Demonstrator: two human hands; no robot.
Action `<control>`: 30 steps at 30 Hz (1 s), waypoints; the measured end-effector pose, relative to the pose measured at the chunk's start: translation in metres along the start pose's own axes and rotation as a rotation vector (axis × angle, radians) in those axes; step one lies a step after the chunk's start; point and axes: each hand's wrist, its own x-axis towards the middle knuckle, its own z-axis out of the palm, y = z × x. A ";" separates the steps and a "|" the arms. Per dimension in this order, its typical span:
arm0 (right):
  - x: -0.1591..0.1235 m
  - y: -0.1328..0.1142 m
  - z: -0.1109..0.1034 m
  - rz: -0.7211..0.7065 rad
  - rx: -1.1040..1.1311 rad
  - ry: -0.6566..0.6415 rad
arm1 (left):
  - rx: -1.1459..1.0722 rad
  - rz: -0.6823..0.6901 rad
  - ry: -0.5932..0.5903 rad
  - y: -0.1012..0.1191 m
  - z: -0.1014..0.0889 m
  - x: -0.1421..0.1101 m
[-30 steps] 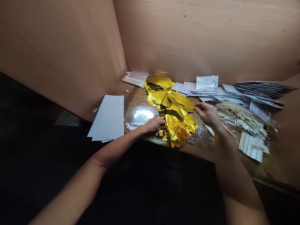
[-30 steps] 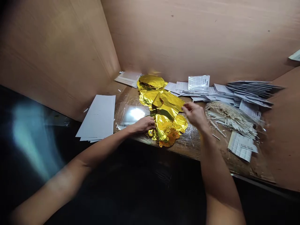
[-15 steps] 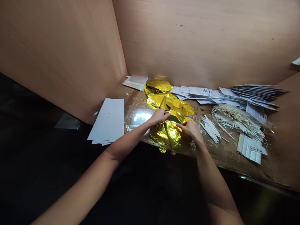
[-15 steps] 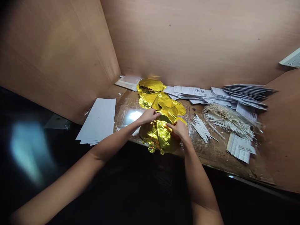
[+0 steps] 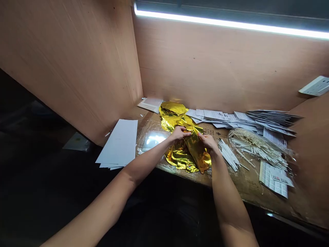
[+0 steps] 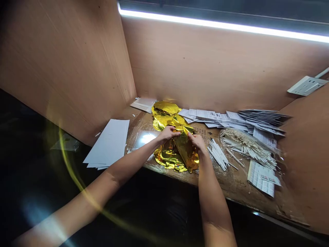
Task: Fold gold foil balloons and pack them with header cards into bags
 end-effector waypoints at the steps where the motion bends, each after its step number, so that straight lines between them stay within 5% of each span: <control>1: 0.002 -0.003 -0.001 -0.018 0.048 0.001 | 0.013 0.014 0.031 0.000 -0.001 0.002; 8: 0.000 -0.022 -0.053 -0.171 0.293 0.110 | 0.191 0.123 0.388 0.021 -0.040 0.016; 11: -0.009 -0.031 -0.073 -0.233 0.397 0.076 | 0.232 0.319 0.445 0.044 -0.034 0.009; 15: -0.013 -0.046 -0.081 -0.275 0.462 0.016 | 0.081 0.465 0.152 0.077 0.005 0.007; 19: -0.006 -0.059 -0.088 -0.270 0.526 -0.077 | -0.161 0.354 -0.144 0.098 0.029 0.032; 26: 0.019 -0.074 -0.113 -0.351 0.561 0.164 | -0.172 0.427 -0.157 0.133 0.034 0.077; 30: 0.022 -0.092 -0.131 -0.418 0.508 0.130 | -0.037 0.529 -0.123 0.163 0.027 0.087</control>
